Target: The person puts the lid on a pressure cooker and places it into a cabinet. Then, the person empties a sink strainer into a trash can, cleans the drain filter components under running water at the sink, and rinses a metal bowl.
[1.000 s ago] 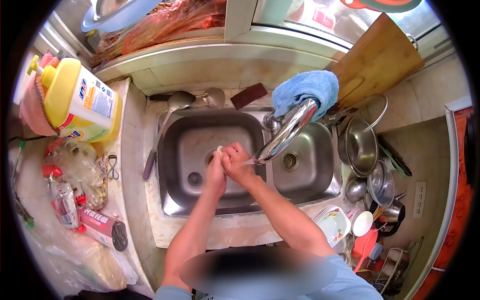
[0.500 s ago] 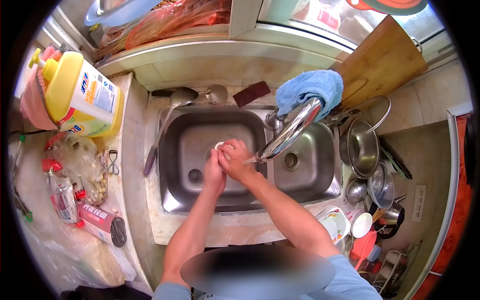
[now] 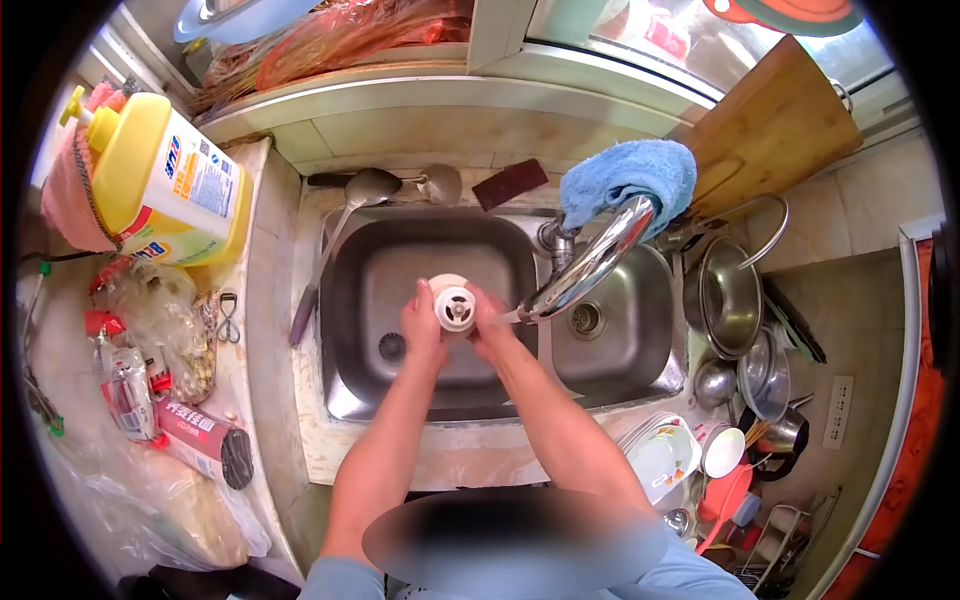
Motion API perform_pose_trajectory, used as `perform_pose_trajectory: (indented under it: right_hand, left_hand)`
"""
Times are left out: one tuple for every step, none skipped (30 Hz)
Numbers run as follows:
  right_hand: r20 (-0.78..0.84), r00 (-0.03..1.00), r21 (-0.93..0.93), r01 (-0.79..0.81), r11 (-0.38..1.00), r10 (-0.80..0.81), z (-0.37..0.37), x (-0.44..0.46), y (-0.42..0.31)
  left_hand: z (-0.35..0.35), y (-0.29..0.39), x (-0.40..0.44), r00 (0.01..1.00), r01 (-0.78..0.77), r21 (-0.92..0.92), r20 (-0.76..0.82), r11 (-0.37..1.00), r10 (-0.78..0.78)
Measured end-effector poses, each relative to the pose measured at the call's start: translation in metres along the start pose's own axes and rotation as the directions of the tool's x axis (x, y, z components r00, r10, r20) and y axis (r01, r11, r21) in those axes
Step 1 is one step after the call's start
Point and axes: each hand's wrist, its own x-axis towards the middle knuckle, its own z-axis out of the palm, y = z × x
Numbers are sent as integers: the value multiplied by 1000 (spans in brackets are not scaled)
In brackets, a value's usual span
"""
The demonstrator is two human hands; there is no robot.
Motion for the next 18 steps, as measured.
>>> perform_pose_trajectory:
  right_hand:
    - [0, 1000, -2, 0, 1000, 0, -4, 1, 4]
    - [32, 998, 30, 46, 998, -47, -9, 2, 10]
    - [63, 993, 65, 93, 994, -98, -13, 4, 14]
    - [65, 993, 65, 96, 993, -100, -14, 2, 14]
    - [67, 992, 102, 96, 990, -103, -15, -1, 14]
    - [67, 992, 137, 96, 986, -106, -16, -3, 14]
    - [65, 992, 134, 96, 986, -106, -17, -1, 16]
    - [4, 985, 93, 171, 981, -172, -15, 3, 17]
    - [-53, 969, 49, 246, 968, -243, -14, 7, 17]
    - [-55, 969, 49, 244, 969, -241, -12, 6, 13]
    - [-54, 960, 6, 275, 961, -275, -7, 5, 7]
    - [-50, 950, -35, 308, 951, -309, -3, 2, 1]
    - [-51, 951, -32, 305, 952, -306, -3, 2, 5]
    - [-65, 944, -23, 323, 946, -324, -1, 3, 7]
    - [-82, 937, -16, 340, 940, -340, 0, 4, 9]
    - [-81, 939, -17, 334, 942, -334, 1, -1, 9]
    - [-91, 905, -185, 395, 900, -416, 3, -6, 7]
    - [-90, 863, -345, 442, 828, -498, 6, -12, 5]
  left_hand:
    - [-5, -4, 9, 1000, 0, -2, -1, 1000, 0]
    - [-13, -11, 20, 986, 150, -106, 81, 983, -142]
    - [-19, -19, 31, 947, 300, -193, 177, 934, -268]
    - [-17, -18, 34, 911, 385, -189, 236, 903, -339]
    - [-15, -20, 34, 910, 386, -190, 238, 903, -339]
    - [-10, -23, 34, 941, 325, -174, 160, 930, -299]
    - [-5, -24, 33, 963, 265, -153, 82, 952, -255]
    - [-2, -23, 31, 990, 109, -115, 101, 987, -98]
    - [2, -25, 26, 990, 107, -116, 105, 987, -95]
    - [11, -22, 8, 911, -408, 212, 149, 888, 383]
    - [15, -20, -6, 611, -773, 449, 337, 449, 716]
    - [15, -16, -13, 606, -784, 420, 359, 457, 710]
    - [14, -11, -16, 608, -783, 424, 361, 456, 707]
    - [14, -4, -16, 625, -767, 466, 384, 442, 680]
    - [15, 2, -14, 644, -749, 507, 405, 427, 650]
    - [17, 7, -13, 647, -745, 512, 401, 428, 648]
    - [21, 12, -8, 724, -681, 565, 426, 466, 542]
    - [24, 17, -6, 789, -613, 619, 445, 491, 424]
